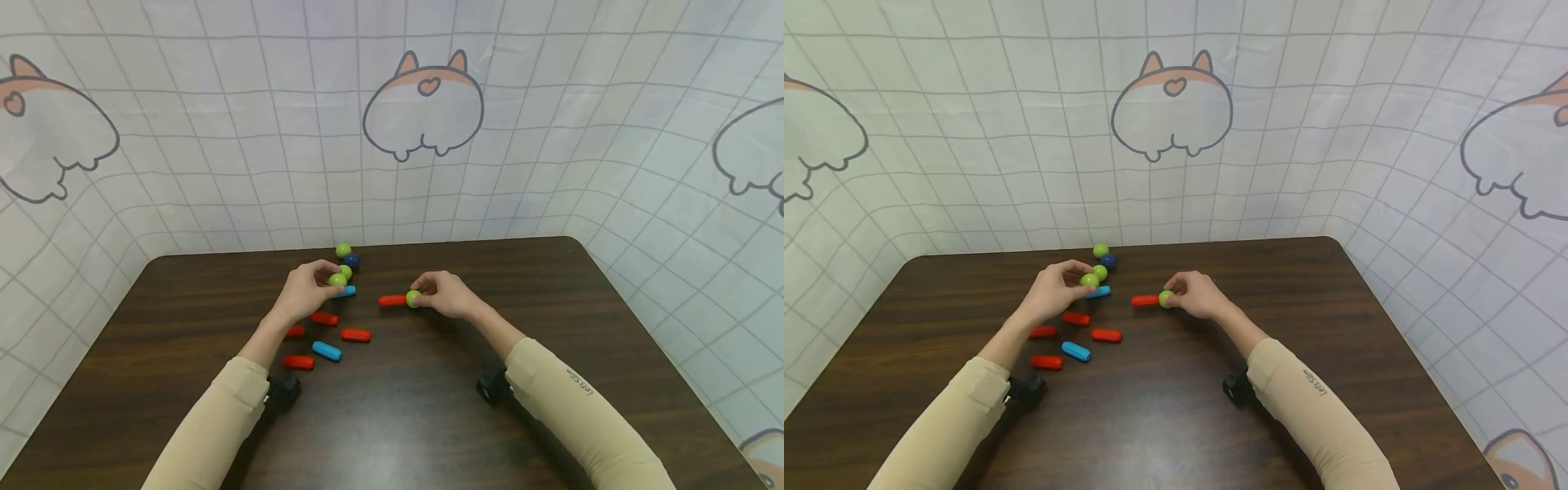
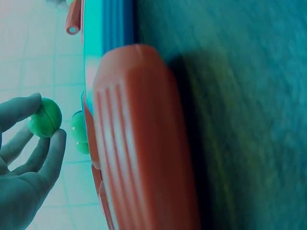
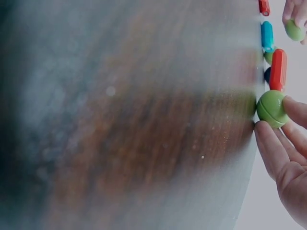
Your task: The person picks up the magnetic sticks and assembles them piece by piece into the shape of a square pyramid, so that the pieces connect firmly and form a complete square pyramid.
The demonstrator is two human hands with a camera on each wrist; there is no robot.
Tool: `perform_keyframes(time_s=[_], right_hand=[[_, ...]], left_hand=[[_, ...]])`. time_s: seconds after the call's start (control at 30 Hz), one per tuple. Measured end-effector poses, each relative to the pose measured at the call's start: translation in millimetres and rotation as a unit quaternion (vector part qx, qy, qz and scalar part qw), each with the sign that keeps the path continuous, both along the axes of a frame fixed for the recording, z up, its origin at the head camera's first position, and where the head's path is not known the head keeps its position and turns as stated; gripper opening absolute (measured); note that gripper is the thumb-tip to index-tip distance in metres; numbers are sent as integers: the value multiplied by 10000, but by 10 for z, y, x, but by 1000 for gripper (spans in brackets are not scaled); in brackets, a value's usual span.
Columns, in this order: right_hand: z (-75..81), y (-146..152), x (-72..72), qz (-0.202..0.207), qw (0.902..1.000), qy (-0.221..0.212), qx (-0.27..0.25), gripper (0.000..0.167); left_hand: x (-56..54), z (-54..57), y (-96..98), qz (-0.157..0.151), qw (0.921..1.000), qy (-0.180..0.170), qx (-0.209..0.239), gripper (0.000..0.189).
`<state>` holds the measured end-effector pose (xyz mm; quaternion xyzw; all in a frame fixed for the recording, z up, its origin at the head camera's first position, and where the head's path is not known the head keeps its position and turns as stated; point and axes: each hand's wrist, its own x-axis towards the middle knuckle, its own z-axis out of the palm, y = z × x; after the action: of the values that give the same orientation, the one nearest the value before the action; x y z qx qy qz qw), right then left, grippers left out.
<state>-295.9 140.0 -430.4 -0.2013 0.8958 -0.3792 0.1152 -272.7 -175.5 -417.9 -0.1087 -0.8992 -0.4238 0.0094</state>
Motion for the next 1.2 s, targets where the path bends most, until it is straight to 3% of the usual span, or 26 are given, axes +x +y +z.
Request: perform_keyframes(time_s=[0.53, 1.2], right_hand=[[-27, -4, -21, 9, 10000, 31, -17, 26], [-22, -6, -30, 27, 9999, 91, 46, 25]], left_hand=[[26, -82, 185, -409, 9988, -231, -168, 37], [-27, -96, 419, -864, 9921, -387, -826, 34]])
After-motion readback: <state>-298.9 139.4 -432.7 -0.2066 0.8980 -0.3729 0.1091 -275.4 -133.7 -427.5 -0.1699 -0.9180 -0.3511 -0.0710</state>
